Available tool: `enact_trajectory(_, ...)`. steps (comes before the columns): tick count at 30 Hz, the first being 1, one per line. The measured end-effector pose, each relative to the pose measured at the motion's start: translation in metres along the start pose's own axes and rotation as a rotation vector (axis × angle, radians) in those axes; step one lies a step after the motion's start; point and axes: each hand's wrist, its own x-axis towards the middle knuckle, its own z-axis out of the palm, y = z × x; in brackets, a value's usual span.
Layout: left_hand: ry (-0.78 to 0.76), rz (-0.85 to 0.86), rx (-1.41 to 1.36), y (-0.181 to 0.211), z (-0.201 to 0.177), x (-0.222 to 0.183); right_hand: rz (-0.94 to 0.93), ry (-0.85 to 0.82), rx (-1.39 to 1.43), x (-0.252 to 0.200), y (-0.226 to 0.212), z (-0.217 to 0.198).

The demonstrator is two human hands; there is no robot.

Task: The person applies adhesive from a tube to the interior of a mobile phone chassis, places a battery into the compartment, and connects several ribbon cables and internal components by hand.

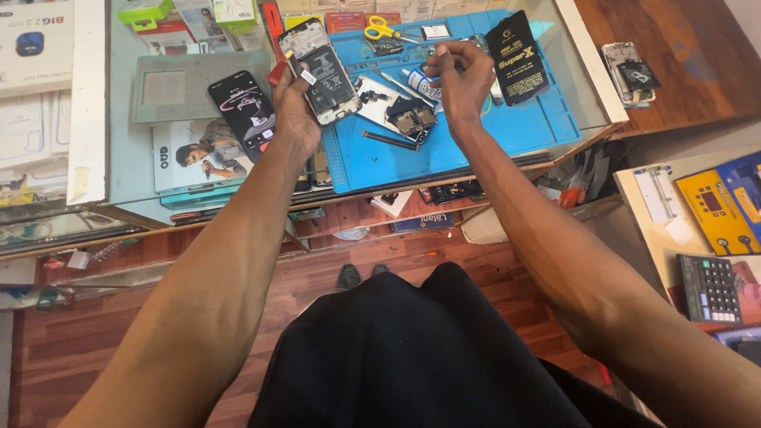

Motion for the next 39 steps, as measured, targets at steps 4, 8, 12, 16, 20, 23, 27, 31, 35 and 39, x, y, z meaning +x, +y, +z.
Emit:
enact_trajectory(4,-0.029,0.012,0.017,0.0,0.005,0.0,0.043,-0.008,-0.006,-0.001,0.003,-0.002)
enact_trajectory(8,-0.01,0.003,0.045,0.001,0.006,-0.001,0.006,-0.037,-0.046,-0.003,0.004,-0.002)
enact_trajectory(12,-0.061,0.01,0.043,0.0,0.009,-0.005,-0.056,-0.065,-0.104,-0.005,0.002,-0.001)
enact_trajectory(16,-0.087,-0.01,0.063,0.002,0.014,-0.01,-0.113,-0.091,-0.169,-0.005,0.0,0.004)
enact_trajectory(20,-0.095,-0.005,0.09,0.002,0.014,-0.013,-0.16,-0.164,-0.242,-0.003,0.003,0.002)
enact_trajectory(23,-0.09,0.0,0.125,0.001,0.013,-0.014,-0.253,-0.253,-0.347,0.002,0.005,-0.006)
enact_trajectory(27,-0.124,0.022,0.142,0.001,0.013,-0.015,-0.43,-0.377,-0.462,0.013,0.005,-0.018)
enact_trajectory(31,-0.125,-0.03,0.158,0.002,0.016,-0.019,-0.294,-0.588,-0.529,0.02,-0.001,-0.028)
enact_trajectory(35,-0.17,-0.078,0.118,0.0,0.021,-0.025,-0.371,-0.657,-0.567,0.019,-0.008,-0.027)
enact_trajectory(39,-0.179,-0.088,0.155,-0.002,0.025,-0.029,-0.375,-0.726,-0.632,0.017,-0.014,-0.029)
